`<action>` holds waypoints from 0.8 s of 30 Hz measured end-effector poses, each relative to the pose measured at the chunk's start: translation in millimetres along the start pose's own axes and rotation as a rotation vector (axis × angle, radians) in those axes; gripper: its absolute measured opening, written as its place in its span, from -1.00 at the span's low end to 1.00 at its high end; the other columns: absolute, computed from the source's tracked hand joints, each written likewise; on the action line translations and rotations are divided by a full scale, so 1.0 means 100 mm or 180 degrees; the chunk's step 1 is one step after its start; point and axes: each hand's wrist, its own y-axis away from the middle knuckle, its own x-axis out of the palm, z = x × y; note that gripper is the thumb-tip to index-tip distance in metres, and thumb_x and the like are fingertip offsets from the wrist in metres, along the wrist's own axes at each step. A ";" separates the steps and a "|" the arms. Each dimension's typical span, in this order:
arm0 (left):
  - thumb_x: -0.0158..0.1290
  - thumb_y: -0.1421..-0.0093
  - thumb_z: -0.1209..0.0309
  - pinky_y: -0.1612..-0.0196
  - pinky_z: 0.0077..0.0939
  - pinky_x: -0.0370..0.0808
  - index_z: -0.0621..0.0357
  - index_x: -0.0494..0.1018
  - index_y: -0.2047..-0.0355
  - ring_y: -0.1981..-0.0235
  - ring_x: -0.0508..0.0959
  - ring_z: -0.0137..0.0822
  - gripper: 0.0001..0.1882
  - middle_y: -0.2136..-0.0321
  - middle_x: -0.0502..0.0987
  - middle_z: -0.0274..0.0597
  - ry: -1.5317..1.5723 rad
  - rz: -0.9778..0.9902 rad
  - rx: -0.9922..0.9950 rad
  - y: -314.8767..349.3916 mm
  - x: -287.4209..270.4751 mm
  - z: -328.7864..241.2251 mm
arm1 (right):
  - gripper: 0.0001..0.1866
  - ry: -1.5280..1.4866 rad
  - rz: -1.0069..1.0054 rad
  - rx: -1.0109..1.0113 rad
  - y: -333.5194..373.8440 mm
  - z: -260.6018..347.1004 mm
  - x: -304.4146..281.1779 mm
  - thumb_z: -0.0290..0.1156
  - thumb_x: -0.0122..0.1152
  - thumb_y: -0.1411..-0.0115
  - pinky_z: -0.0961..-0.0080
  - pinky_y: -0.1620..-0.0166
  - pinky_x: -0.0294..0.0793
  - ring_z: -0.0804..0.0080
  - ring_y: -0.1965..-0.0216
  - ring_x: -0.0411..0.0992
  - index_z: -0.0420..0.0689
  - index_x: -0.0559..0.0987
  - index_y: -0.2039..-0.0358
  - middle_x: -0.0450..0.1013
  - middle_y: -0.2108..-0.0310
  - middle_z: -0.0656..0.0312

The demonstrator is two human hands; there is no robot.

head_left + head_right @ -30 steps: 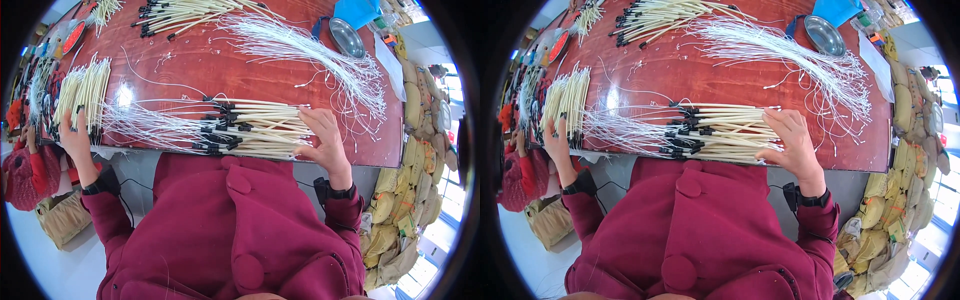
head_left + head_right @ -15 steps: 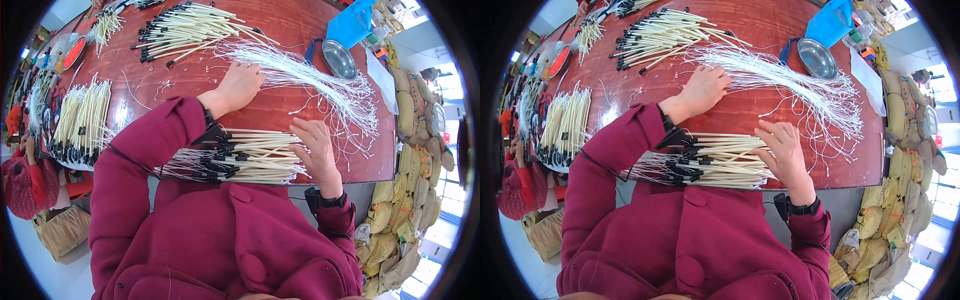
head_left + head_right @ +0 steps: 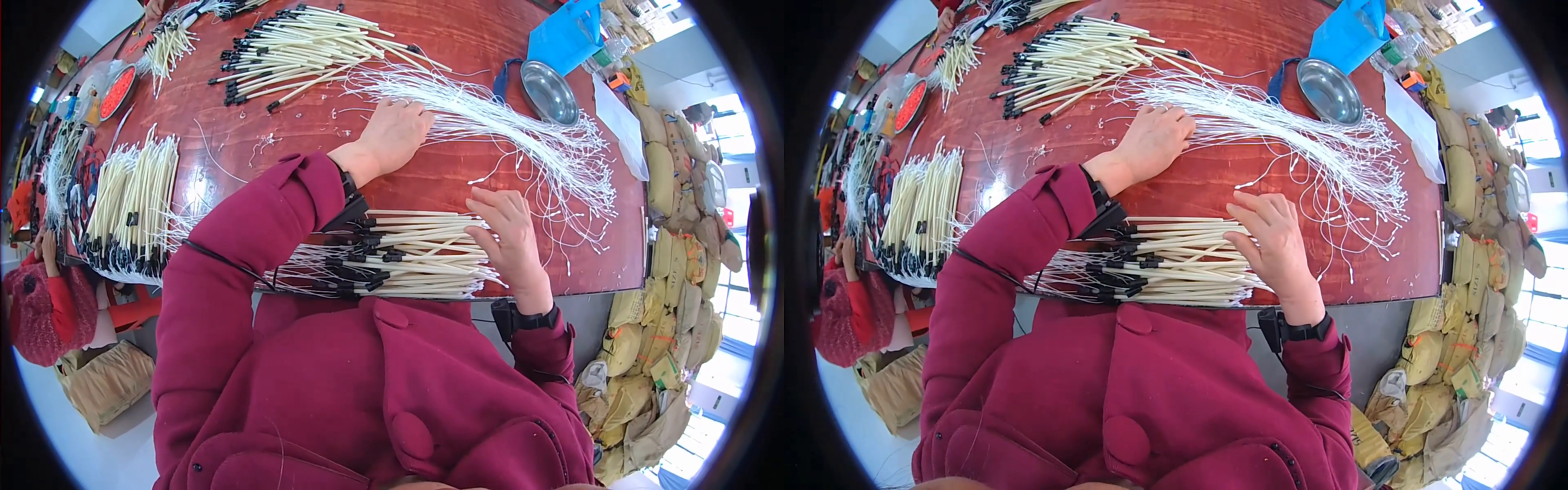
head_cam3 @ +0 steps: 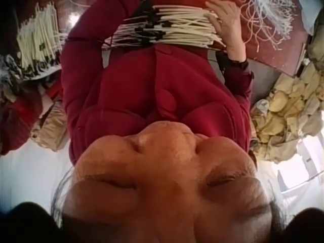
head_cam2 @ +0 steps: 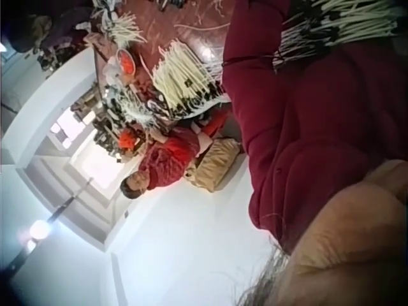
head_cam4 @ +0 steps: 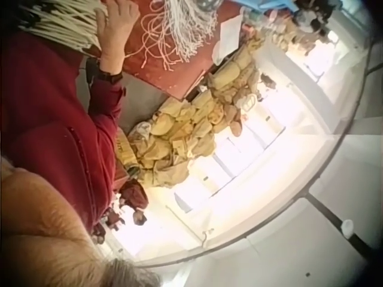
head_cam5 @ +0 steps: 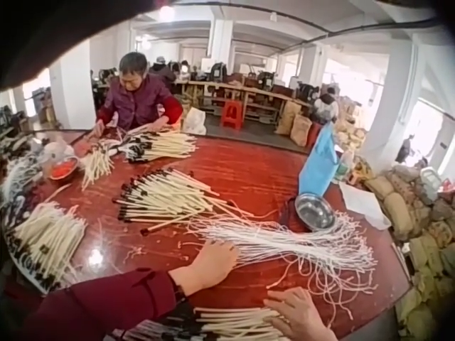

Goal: Arrange and group small wooden sticks with attached white fibers into bundles on a table.

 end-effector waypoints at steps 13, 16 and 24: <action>-0.04 -0.28 0.45 0.04 -0.08 0.42 0.15 0.49 0.21 0.16 0.60 -0.09 -0.86 0.21 0.56 -0.12 -0.0071 0.0091 0.0101 -0.01 -0.09 -0.03 | -0.63 0.0046 -0.0003 0.0033 0.03 -0.01 0.05 -0.39 0.40 -0.10 0.25 -0.07 0.37 0.17 0.02 0.45 -0.18 0.65 0.05 0.57 -0.02 0.18; -0.04 -0.26 0.47 0.08 -0.11 0.43 0.17 0.44 0.25 0.20 0.59 -0.03 -0.91 0.26 0.55 -0.09 0.0337 0.0105 0.0111 0.08 -0.23 -0.06 | -0.62 0.0057 0.0006 0.0055 0.04 -0.02 0.06 -0.39 0.40 -0.10 0.25 -0.07 0.38 0.16 0.01 0.45 -0.18 0.65 0.04 0.57 -0.02 0.17; -0.03 -0.20 0.52 0.09 -0.15 0.46 0.18 0.37 0.30 0.18 0.56 0.02 -0.94 0.32 0.55 -0.02 0.0567 0.0980 0.0261 0.91 -0.57 0.12 | -0.50 0.0202 -0.0044 0.0021 -0.12 -0.12 0.03 -0.37 0.39 -0.11 0.21 -0.13 0.37 0.11 -0.02 0.42 -0.21 0.60 -0.08 0.53 -0.11 0.13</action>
